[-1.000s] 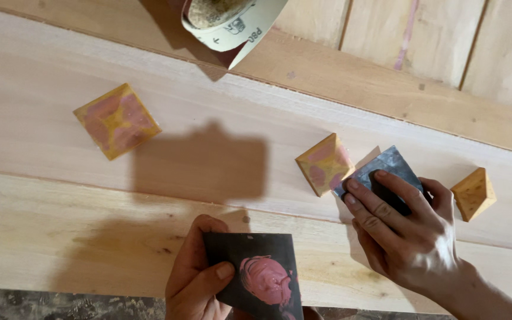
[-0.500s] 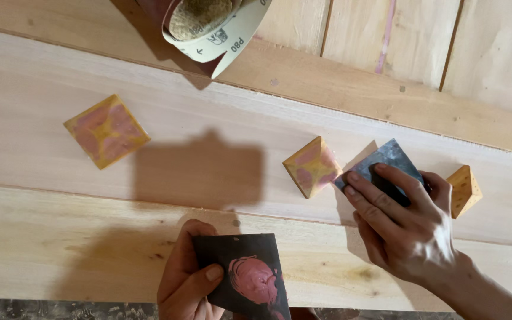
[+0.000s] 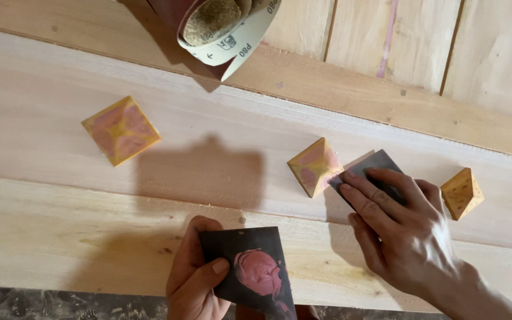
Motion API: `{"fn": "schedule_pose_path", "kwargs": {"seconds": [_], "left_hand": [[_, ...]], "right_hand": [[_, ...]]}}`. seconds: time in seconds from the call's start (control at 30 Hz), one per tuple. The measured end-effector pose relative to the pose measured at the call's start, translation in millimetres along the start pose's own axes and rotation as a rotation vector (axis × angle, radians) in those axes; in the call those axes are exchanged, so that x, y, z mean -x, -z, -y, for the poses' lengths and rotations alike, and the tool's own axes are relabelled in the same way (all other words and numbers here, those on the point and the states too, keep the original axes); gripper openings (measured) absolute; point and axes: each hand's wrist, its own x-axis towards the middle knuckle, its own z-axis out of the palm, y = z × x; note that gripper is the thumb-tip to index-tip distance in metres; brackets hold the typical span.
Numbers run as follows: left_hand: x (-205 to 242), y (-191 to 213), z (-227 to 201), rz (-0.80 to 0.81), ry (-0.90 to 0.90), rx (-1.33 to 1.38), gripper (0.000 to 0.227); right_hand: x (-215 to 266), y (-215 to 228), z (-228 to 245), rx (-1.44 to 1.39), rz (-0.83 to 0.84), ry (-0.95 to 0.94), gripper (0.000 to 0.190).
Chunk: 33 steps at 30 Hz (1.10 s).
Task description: The person uses a putty knife to scoop pink filler from a card and applies it to small pyramid-shaped wooden blocks attached to a wooden frame. The person repeatedly smooths the filler into the crevices of the blocks.
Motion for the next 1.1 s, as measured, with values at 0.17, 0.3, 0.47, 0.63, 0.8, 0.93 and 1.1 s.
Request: {"fn": "schedule_pose_path", "kwargs": {"seconds": [0.17, 0.3, 0.47, 0.63, 0.8, 0.93, 1.1], "left_hand": [[-2.0, -8.1, 1.0, -0.044, 0.012, -0.037, 0.046], [-3.0, -22.0, 2.4, -0.029, -0.059, -0.101, 0.044], [7.7, -62.4, 16.1, -0.253, -0.093, -0.319, 0.041], [24.7, -110.0, 24.2, -0.294, -0.205, -0.918, 0.035], [30.4, -148.4, 26.9, -0.318, -0.158, -0.970, 0.030], [34.7, -167.2, 29.4, -0.243, -0.137, -1.117, 0.030], [33.3, -189.7, 60.1, -0.310, -0.056, -1.095, 0.036]], "right_hand": [[-4.9, -0.5, 19.6, -0.025, 0.018, 0.013, 0.040], [3.4, 20.0, 25.7, -0.153, 0.063, -0.055, 0.041], [44.1, 59.1, 44.6, -0.501, 0.114, -0.270, 0.041], [68.0, 66.9, 55.7, -0.218, 0.040, -0.208, 0.040], [71.0, 79.4, 56.1, -0.175, -0.004, -0.145, 0.038], [78.1, 78.8, 55.4, -0.187, -0.045, -0.103, 0.037], [101.3, 78.0, 34.7, -0.234, 0.030, -0.151, 0.039]]}}
